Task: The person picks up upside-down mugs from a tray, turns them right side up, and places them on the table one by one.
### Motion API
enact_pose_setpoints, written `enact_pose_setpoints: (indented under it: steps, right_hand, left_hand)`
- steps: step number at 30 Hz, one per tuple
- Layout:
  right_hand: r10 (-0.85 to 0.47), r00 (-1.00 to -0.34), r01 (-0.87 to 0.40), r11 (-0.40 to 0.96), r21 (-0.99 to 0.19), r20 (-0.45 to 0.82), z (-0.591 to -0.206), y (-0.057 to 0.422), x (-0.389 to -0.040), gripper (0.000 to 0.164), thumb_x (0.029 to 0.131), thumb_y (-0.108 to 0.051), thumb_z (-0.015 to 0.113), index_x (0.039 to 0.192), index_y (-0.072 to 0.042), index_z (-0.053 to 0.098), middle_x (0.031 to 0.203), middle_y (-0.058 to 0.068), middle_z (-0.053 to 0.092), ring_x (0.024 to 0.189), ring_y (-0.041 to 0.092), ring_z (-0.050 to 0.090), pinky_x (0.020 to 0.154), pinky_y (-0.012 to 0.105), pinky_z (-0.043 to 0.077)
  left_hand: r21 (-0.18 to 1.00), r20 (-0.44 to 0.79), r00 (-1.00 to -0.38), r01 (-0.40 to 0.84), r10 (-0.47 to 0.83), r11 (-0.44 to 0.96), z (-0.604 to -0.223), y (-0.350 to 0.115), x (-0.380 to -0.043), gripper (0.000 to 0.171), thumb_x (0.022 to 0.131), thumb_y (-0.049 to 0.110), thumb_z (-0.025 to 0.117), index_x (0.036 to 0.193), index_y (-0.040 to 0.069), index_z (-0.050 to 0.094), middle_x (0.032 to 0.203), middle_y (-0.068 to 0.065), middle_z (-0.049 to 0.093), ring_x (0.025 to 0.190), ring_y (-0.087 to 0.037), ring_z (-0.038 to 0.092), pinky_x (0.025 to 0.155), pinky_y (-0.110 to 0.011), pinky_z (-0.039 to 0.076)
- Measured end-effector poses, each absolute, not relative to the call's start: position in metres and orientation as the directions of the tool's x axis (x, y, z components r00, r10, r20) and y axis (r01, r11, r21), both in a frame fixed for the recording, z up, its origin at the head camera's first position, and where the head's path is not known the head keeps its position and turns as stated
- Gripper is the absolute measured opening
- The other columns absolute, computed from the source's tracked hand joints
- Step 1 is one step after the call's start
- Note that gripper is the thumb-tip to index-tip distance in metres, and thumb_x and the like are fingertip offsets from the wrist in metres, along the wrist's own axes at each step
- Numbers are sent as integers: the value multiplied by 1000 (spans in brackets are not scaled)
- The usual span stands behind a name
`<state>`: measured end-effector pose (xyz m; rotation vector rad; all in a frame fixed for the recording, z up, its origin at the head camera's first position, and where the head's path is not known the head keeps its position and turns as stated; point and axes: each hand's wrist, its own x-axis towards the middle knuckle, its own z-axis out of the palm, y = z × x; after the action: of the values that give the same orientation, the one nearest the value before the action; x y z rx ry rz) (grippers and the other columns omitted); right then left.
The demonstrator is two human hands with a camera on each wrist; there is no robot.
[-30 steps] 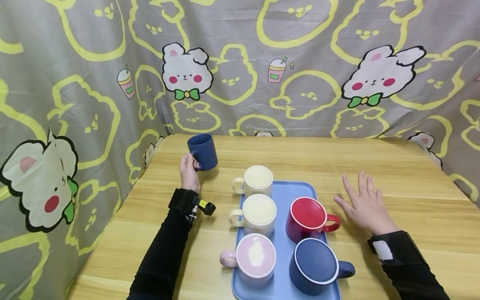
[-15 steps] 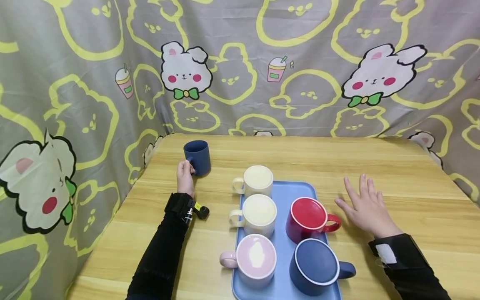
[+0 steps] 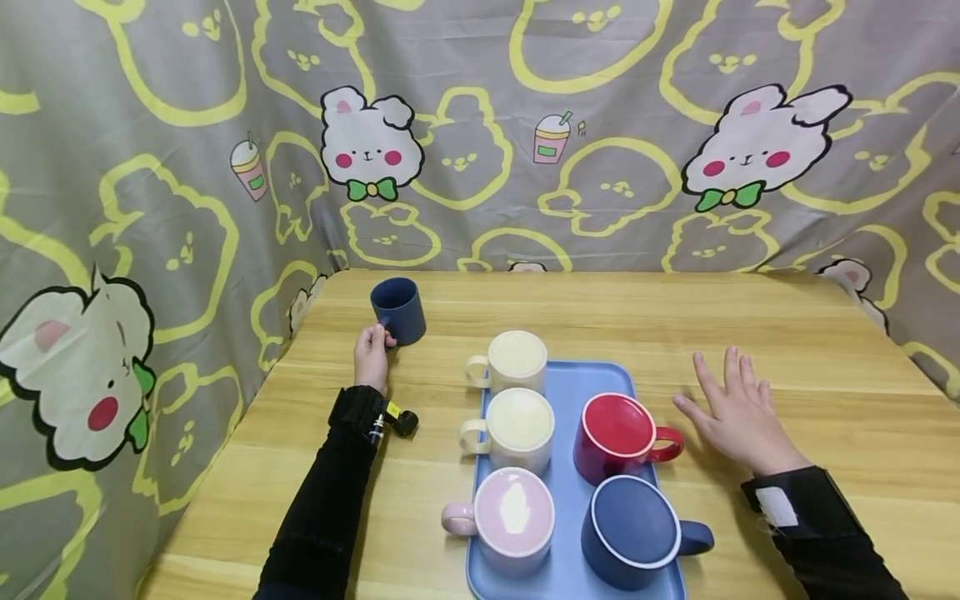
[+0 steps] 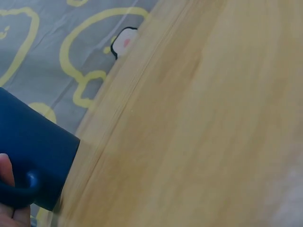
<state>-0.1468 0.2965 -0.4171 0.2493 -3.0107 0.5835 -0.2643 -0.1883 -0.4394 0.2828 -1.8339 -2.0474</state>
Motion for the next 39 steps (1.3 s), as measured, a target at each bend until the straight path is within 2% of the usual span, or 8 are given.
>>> enact_pose_setpoints:
  steps: [6, 12, 19, 23, 28, 31, 35, 39]
  right_hand:
    - [-146, -987, -160, 919, -361, 65, -415, 295, -146, 79, 100, -50, 43, 153, 1, 13, 148, 42, -11, 135, 54, -19, 103, 73, -9]
    - [-149, -989, -144, 934, -328, 10, -412, 296, -145, 81, 100, -54, 41, 153, 0, 12, 148, 43, -10, 135, 57, -16, 101, 75, -6]
    - [-155, -988, -140, 942, -306, -24, -413, 298, -147, 83, 99, -56, 41, 153, 1, 14, 147, 44, -7, 135, 59, -12, 100, 77, -5]
    - [-160, -987, -144, 936, -322, -22, -412, 297, -146, 81, 100, -54, 41, 153, 1, 13, 148, 44, -8, 135, 59, -13, 100, 76, -5]
    - [-184, -983, -162, 901, -402, -17, -409, 298, -141, 74, 102, -47, 40, 152, 3, 16, 147, 45, -5, 134, 61, -11, 100, 76, -5]
    - [-239, -971, -214, 863, -457, 4, -404, 297, -136, 64, 103, -36, 44, 145, 10, 31, 144, 46, 16, 132, 63, 11, 102, 75, 9]
    - [-392, -920, -332, 774, -540, 5, -400, 299, -128, 45, 97, -16, 58, 129, 14, 51, 114, 31, 61, 105, 45, 59, 88, 55, 48]
    - [-558, -828, -351, 588, -728, -52, -401, 300, -125, 40, 91, -8, 65, 124, 13, 54, 98, 10, 68, 83, 16, 65, 67, 31, 55]
  left_hand:
    - [993, 78, -906, 107, -417, -47, -438, -190, -268, 21, 105, 16, 43, 91, 3, 53, 80, 1, 55, 81, -9, 55, 93, -30, 37]
    - [1000, 17, -923, 9, -385, 22, -435, -189, -267, 32, 106, 23, 41, 109, -6, 54, 105, -14, 56, 107, -27, 51, 97, -34, 35]
    - [959, -37, -953, -119, -299, 258, -428, -193, -249, 66, 104, 48, 30, 152, 5, 18, 153, -23, 18, 142, -37, 14, 114, -51, 15]
    - [798, 12, -970, -138, -245, 587, -416, -192, -231, 69, 104, 49, 29, 156, 8, 12, 158, -25, 3, 144, -43, -2, 111, -63, 2]
    - [437, 75, -996, -11, -49, 899, -407, -190, -199, 69, 102, 42, 43, 155, 7, 17, 157, -30, -3, 142, -47, -12, 105, -71, -8]
    - [294, 83, -995, 73, 51, 953, -407, -188, -181, 67, 101, 41, 47, 154, 7, 23, 157, -29, -3, 142, -47, -13, 104, -70, -13]
    - [203, 56, -990, 139, 130, 969, -411, -184, -162, 67, 100, 44, 49, 153, 7, 28, 158, -26, 3, 143, -46, -6, 106, -70, -9]
    - [193, 40, -982, 187, 183, 963, -412, -177, -151, 67, 99, 44, 50, 151, 6, 32, 157, -26, 9, 144, -46, 1, 107, -71, 0]
